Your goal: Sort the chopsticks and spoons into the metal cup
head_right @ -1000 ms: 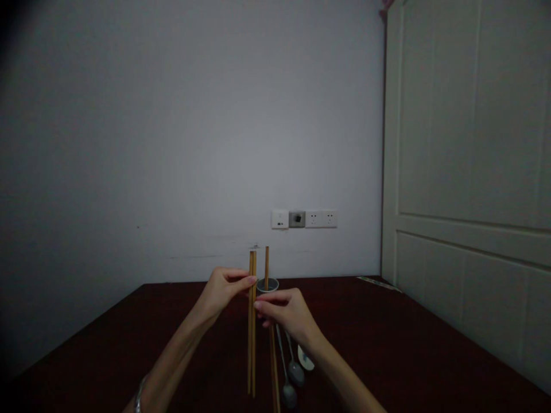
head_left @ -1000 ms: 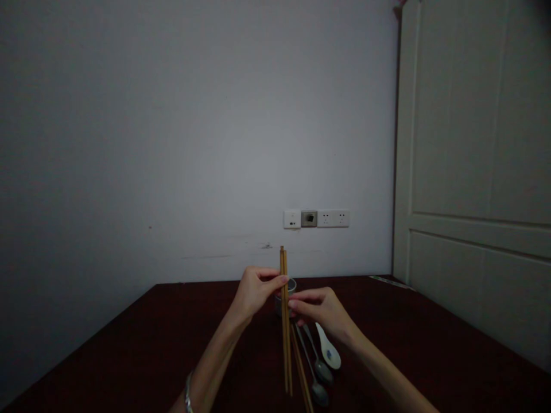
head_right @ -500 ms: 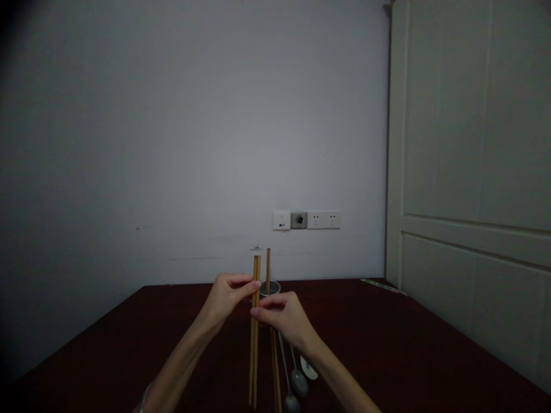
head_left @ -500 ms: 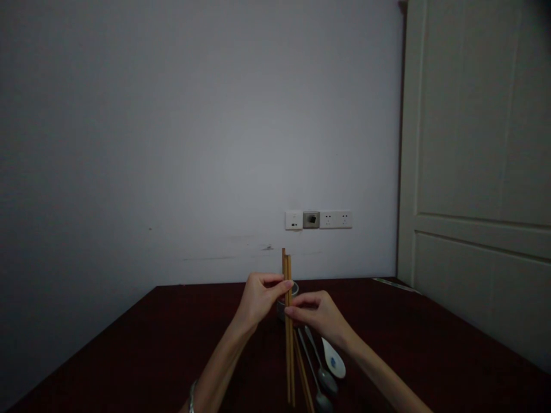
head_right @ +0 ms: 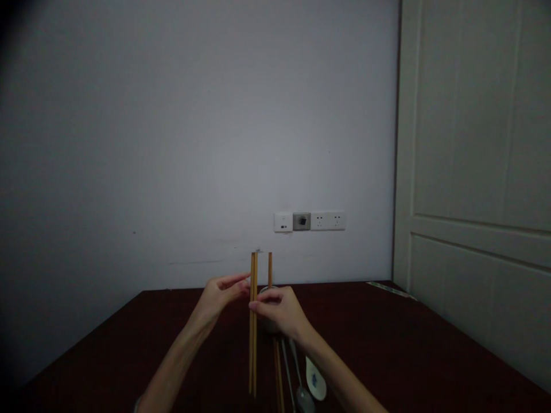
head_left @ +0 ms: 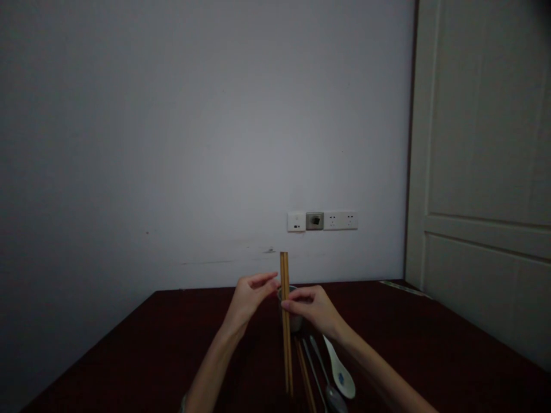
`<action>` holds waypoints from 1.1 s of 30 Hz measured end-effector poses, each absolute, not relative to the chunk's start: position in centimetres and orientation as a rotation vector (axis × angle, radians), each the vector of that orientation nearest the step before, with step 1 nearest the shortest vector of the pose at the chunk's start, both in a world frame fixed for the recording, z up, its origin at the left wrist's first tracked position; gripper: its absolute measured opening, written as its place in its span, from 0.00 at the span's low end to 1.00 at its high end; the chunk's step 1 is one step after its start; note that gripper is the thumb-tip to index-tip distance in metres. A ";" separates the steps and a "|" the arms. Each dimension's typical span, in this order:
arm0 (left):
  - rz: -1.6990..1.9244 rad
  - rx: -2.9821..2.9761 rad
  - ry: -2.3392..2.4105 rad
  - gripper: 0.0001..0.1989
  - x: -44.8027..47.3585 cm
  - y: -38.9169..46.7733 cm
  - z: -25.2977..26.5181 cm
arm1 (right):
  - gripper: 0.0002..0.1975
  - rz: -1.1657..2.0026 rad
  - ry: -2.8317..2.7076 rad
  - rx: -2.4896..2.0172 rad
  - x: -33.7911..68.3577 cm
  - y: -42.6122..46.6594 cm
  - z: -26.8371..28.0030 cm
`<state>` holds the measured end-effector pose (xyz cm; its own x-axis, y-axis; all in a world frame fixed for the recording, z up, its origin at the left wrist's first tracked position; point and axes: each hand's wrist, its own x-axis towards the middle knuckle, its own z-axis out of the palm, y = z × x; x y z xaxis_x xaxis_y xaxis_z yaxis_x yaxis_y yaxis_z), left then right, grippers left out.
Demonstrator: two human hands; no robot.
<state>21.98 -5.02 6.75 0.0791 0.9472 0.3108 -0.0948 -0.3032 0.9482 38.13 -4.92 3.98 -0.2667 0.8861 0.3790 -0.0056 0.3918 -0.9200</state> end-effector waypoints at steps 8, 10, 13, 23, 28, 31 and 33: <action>1.502 1.305 0.979 0.20 20.5 -2.8 6.3 | 0.18 0.900 -1.448 -0.823 41.9 5.2 8.7; 1.480 1.304 0.983 0.19 20.6 -2.4 6.0 | 0.18 0.821 -1.438 -0.840 42.4 7.9 8.9; 1.448 1.315 0.971 0.19 20.8 -2.1 5.5 | 0.18 0.777 -1.429 -0.900 42.3 11.1 7.7; 1.396 1.358 0.989 0.19 20.9 -1.8 4.9 | 0.11 0.887 -1.406 -1.098 41.2 13.9 -0.3; 1.378 1.351 0.999 0.19 20.9 -1.7 4.8 | 0.11 0.922 -1.407 -1.113 40.9 13.8 -2.2; 1.370 1.351 1.004 0.18 20.9 -1.6 4.7 | 0.12 0.930 -1.415 -1.097 40.7 13.6 -2.9; 1.365 1.354 1.002 0.18 20.9 -1.6 4.7 | 0.13 0.932 -1.416 -1.092 40.6 13.5 -3.2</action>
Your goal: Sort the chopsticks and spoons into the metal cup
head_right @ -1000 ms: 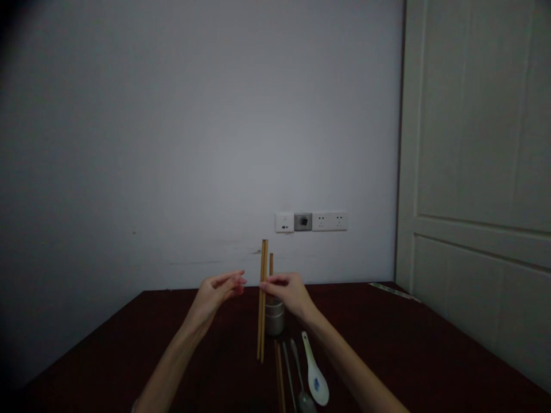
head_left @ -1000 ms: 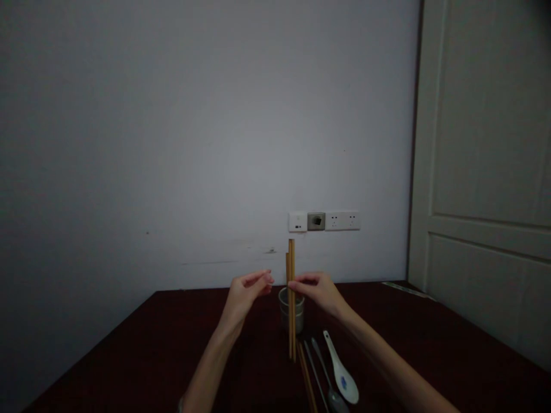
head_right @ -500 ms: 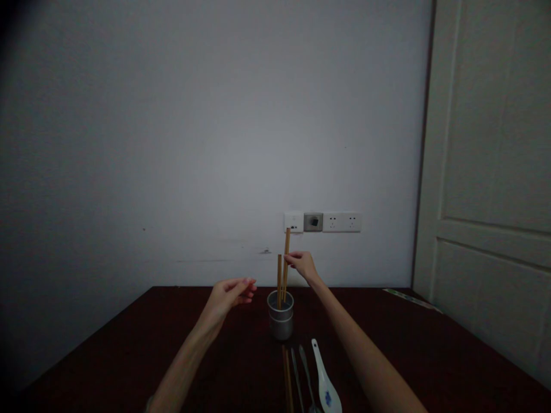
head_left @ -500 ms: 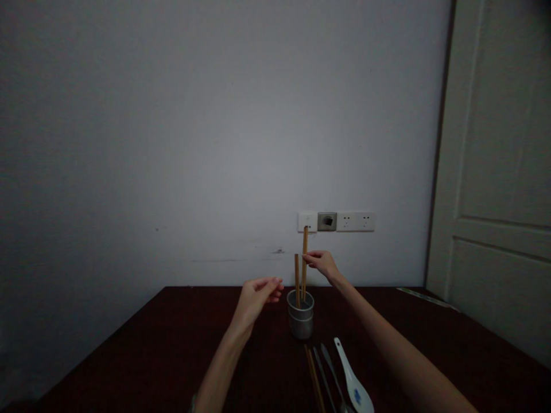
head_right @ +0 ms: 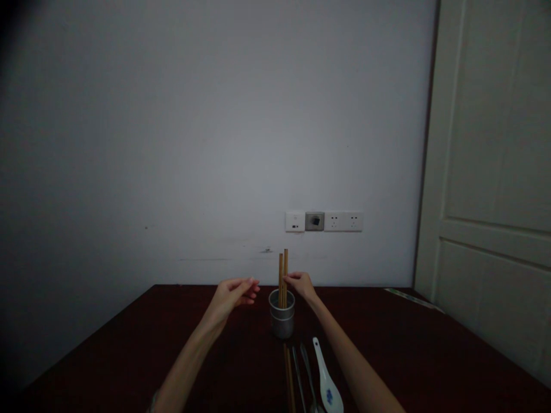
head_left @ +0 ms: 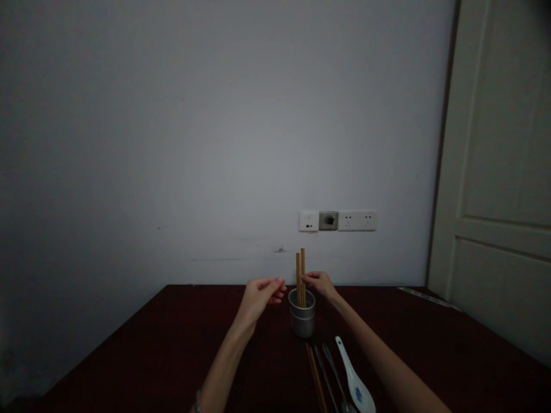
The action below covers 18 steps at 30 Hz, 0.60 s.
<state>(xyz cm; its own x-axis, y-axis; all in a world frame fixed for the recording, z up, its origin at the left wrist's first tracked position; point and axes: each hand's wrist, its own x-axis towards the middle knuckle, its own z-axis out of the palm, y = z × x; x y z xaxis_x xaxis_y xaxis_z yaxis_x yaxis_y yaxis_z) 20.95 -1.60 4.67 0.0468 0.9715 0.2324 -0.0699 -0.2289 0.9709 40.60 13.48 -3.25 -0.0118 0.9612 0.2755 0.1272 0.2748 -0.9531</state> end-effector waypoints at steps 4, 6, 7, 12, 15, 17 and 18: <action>1.360 1.364 0.988 0.17 20.9 -1.6 4.5 | 0.14 0.969 -1.429 -1.079 40.5 13.2 -3.9; 1.354 1.365 0.990 0.17 20.9 -1.5 4.5 | 0.15 0.999 -1.439 -1.071 40.5 13.1 -4.3; 1.349 1.363 0.994 0.17 20.9 -1.5 4.5 | 0.15 1.009 -1.442 -1.071 40.5 13.1 -4.4; 1.338 1.364 0.992 0.17 20.9 -1.5 4.6 | 0.16 1.026 -1.445 -1.086 40.6 13.4 -5.3; 1.333 1.364 0.993 0.18 20.8 -1.3 4.4 | 0.17 1.016 -1.454 -1.090 40.7 13.8 -5.8; 1.328 1.366 0.990 0.18 20.8 -1.1 4.2 | 0.17 1.012 -1.461 -1.085 40.8 14.1 -6.1; 1.326 1.368 0.988 0.18 20.8 -1.0 4.2 | 0.17 1.011 -1.465 -1.081 40.8 14.1 -6.2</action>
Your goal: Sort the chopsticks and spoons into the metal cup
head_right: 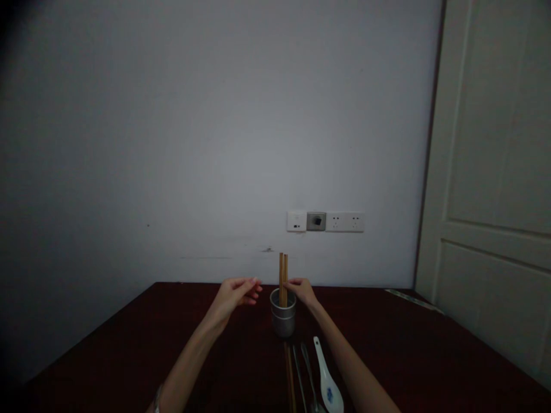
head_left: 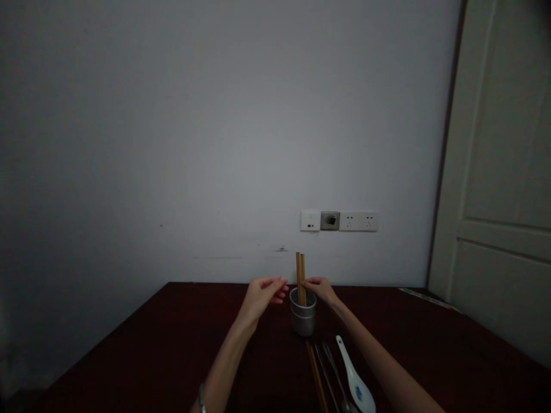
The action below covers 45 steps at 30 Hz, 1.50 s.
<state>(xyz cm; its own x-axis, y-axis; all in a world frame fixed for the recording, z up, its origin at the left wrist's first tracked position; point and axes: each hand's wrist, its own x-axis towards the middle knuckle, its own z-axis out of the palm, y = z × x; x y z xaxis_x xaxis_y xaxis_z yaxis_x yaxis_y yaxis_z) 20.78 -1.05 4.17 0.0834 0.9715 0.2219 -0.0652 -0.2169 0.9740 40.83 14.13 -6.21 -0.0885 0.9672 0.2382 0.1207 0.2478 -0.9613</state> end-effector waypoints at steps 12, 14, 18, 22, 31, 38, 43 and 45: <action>1.293 1.354 0.993 0.19 20.8 -0.9 4.2 | 0.18 1.069 -1.450 -1.037 40.9 14.0 -6.3; 1.287 1.352 0.988 0.19 20.8 -0.8 4.1 | 0.18 1.067 -1.449 -1.047 40.9 14.0 -6.3; 1.280 1.358 0.978 0.18 20.8 -0.7 3.9 | 0.18 1.050 -1.451 -1.067 41.0 13.9 -6.2; 1.274 1.373 0.988 0.18 20.8 -1.0 4.2 | 0.17 1.075 -1.448 -1.089 41.9 13.3 -6.0; 1.093 1.542 1.058 0.13 21.7 -1.6 4.0 | 0.17 0.911 -1.401 -1.333 49.1 9.6 -8.1; 0.744 1.767 1.113 0.10 23.6 -2.1 1.8 | 0.15 0.579 -1.566 -1.493 55.8 4.1 -11.7; 0.427 1.809 1.294 0.08 24.2 -1.5 -1.8 | 0.14 0.387 -1.601 -1.535 58.2 0.1 -13.5; 0.323 1.799 1.348 0.08 24.5 -1.4 -3.2 | 0.13 0.355 -1.630 -1.488 58.4 -1.1 -13.9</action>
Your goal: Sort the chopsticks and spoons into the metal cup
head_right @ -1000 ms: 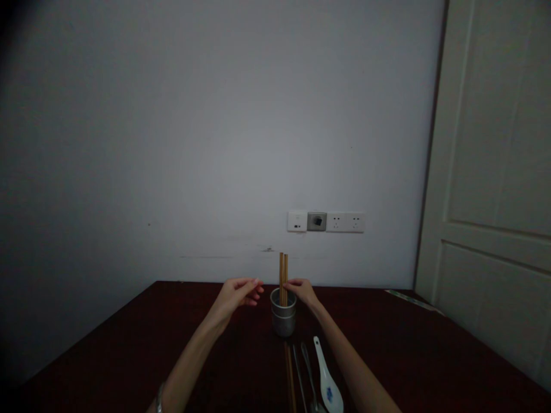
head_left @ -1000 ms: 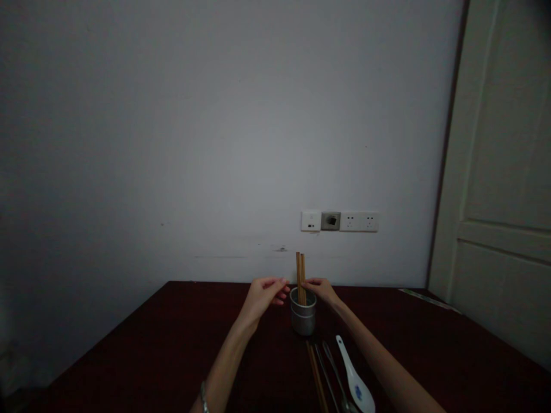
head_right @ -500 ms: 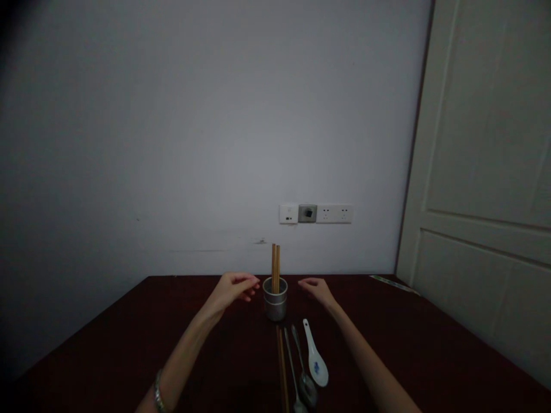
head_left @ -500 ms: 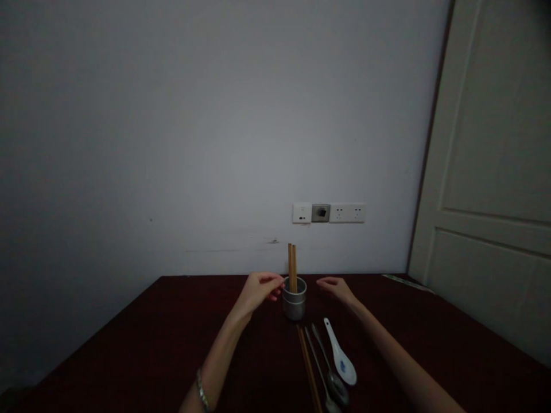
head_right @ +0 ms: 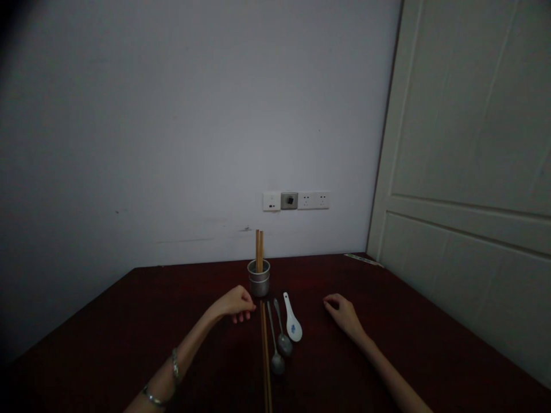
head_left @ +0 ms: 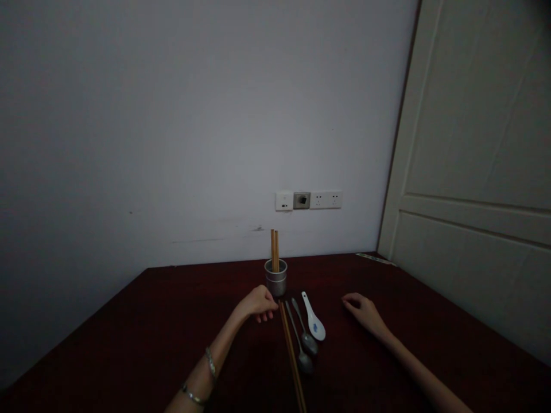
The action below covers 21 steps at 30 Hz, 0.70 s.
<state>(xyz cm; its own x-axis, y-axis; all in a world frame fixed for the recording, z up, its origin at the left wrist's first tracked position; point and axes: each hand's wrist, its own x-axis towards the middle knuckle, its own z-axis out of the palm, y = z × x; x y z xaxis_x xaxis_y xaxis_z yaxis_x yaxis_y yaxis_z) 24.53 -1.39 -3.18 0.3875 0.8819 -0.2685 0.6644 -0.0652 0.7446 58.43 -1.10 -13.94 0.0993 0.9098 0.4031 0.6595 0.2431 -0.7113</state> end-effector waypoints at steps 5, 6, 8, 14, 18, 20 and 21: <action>0.251 1.863 1.464 0.11 25.8 -1.8 -5.4 | 0.11 0.308 -1.674 -1.433 58.0 -2.5 -14.0; 0.246 1.898 1.494 0.12 26.1 -1.9 -5.6 | 0.11 0.307 -1.675 -1.435 57.9 -2.6 -14.0; 0.225 1.976 1.566 0.14 26.5 -2.1 -6.1 | 0.10 0.302 -1.680 -1.436 57.7 -2.6 -13.8; 0.188 2.212 1.796 0.16 27.6 -2.6 -7.2 | 0.11 0.266 -1.683 -1.430 57.7 -2.6 -13.9; 0.149 2.272 1.854 0.18 28.2 -2.9 -7.7 | 0.11 0.274 -1.689 -1.441 57.6 -2.7 -13.7; 0.141 2.278 1.872 0.17 28.5 -3.1 -7.8 | 0.11 0.279 -1.694 -1.439 57.5 -2.8 -13.6; 0.139 2.281 1.877 0.16 28.6 -3.3 -7.9 | 0.11 0.285 -1.693 -1.436 57.5 -2.9 -13.5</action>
